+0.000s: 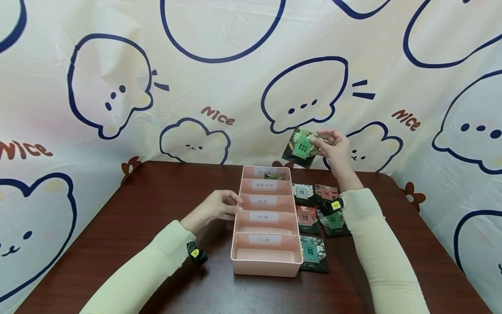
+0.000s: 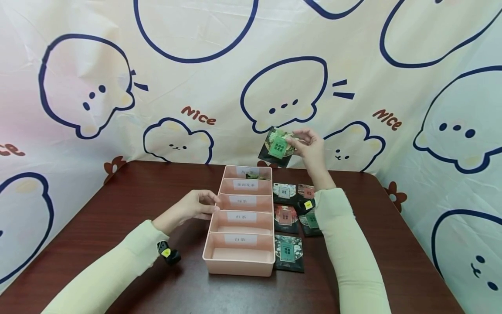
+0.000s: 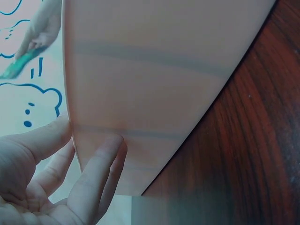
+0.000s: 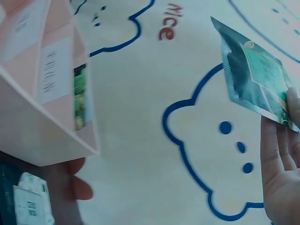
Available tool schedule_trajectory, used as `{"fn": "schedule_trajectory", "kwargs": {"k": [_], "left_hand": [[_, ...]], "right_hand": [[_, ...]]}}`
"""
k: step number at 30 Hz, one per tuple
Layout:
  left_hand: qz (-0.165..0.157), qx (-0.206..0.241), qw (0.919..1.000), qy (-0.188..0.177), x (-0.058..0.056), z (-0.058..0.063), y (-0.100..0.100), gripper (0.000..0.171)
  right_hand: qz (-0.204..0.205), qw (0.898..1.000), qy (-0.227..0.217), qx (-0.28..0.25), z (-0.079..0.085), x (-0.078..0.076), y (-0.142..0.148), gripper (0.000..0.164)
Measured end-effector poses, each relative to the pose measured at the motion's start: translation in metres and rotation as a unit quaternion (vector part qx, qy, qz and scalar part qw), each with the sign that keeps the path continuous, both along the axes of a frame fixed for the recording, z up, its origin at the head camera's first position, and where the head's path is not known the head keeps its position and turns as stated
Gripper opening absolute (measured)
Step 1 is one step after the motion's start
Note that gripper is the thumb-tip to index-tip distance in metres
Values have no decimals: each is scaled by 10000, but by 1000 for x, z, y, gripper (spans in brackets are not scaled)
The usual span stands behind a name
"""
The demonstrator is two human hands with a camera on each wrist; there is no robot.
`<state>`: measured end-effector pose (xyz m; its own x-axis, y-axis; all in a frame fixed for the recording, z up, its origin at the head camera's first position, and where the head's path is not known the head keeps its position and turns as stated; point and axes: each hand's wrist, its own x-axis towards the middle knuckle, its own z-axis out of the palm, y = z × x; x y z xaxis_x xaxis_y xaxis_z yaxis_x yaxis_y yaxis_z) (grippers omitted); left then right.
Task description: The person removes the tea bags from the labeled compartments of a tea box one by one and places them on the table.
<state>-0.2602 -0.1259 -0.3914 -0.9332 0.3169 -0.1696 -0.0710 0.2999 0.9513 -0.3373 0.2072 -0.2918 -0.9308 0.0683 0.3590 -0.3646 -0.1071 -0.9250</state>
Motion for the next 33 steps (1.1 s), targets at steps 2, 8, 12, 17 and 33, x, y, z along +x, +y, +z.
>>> {"fn": "schedule_trajectory", "kwargs": {"k": [2, 8, 12, 17, 33], "left_hand": [[-12, 13, 10000, 7, 0, 0, 0, 27], [-5, -12, 10000, -11, 0, -1, 0, 27], [-13, -52, 10000, -19, 0, -1, 0, 28], [4, -38, 10000, -16, -1, -1, 0, 30], [4, 58, 10000, -47, 0, -1, 0, 29]], "right_hand": [[-48, 10000, 53, 1, 5, 6, 4, 17], [126, 9997, 140, -153, 10, 27, 18, 16], [236, 9994, 47, -256, 4, 40, 27, 16], [60, 9998, -179, -116, -8, 53, 37, 15], [-81, 9877, -684, 1403, -64, 93, 76, 14]]}}
